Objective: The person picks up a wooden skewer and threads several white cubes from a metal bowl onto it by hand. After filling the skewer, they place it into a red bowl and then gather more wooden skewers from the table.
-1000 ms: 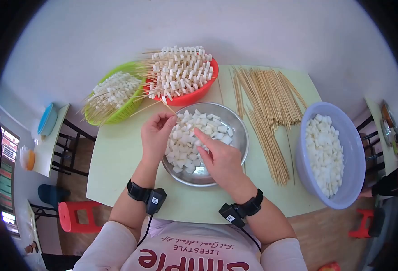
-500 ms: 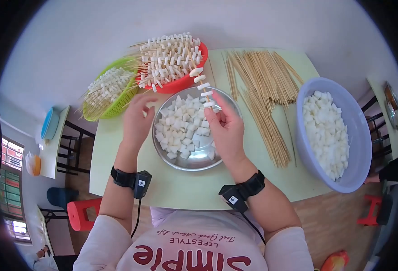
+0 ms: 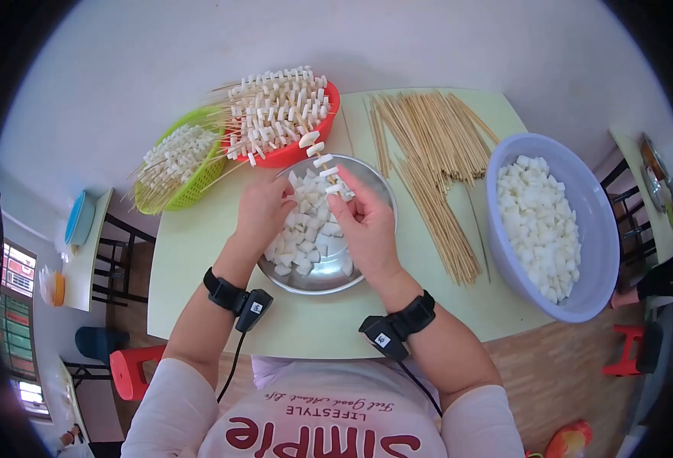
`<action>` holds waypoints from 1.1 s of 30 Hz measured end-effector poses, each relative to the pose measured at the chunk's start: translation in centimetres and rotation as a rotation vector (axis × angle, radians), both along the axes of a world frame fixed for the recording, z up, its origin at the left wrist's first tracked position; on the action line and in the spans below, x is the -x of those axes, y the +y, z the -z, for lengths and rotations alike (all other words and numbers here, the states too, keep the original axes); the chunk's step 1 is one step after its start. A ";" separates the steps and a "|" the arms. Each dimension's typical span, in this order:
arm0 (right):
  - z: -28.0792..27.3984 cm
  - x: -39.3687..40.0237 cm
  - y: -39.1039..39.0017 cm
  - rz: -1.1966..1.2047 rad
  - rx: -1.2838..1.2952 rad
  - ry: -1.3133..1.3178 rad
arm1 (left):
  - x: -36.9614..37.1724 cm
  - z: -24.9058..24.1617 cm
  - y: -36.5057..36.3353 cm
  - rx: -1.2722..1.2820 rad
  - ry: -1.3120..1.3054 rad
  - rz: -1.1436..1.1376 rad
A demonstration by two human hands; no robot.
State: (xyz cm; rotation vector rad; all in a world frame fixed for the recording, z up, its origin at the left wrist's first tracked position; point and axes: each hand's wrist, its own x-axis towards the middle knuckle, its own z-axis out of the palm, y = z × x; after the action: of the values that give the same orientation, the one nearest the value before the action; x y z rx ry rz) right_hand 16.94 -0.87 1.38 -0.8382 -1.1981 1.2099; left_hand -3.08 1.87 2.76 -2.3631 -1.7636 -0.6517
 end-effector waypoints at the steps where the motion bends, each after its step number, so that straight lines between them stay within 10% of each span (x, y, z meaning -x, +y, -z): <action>1: -0.2 -0.1 -0.2 -0.001 0.002 0.000 | 0.0 0.2 0.0 0.002 0.000 -0.001; 13: -0.4 0.3 -0.6 -0.025 -0.039 -0.180 | 1.4 1.3 -0.9 -0.028 -0.196 0.134; 18: -1.3 0.2 -1.2 -0.143 -0.011 -0.405 | 2.5 2.2 -0.6 0.094 -1.363 -0.034; 33: -2.0 0.5 -2.0 -0.196 -0.160 -0.684 | 4.1 1.1 -0.8 -0.110 -1.624 -0.010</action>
State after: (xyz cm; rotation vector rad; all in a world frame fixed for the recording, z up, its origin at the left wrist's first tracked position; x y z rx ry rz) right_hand 16.41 -2.86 3.39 -1.0720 -1.9395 0.9836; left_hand -7.15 1.04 1.70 -1.5299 -1.7867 -3.0346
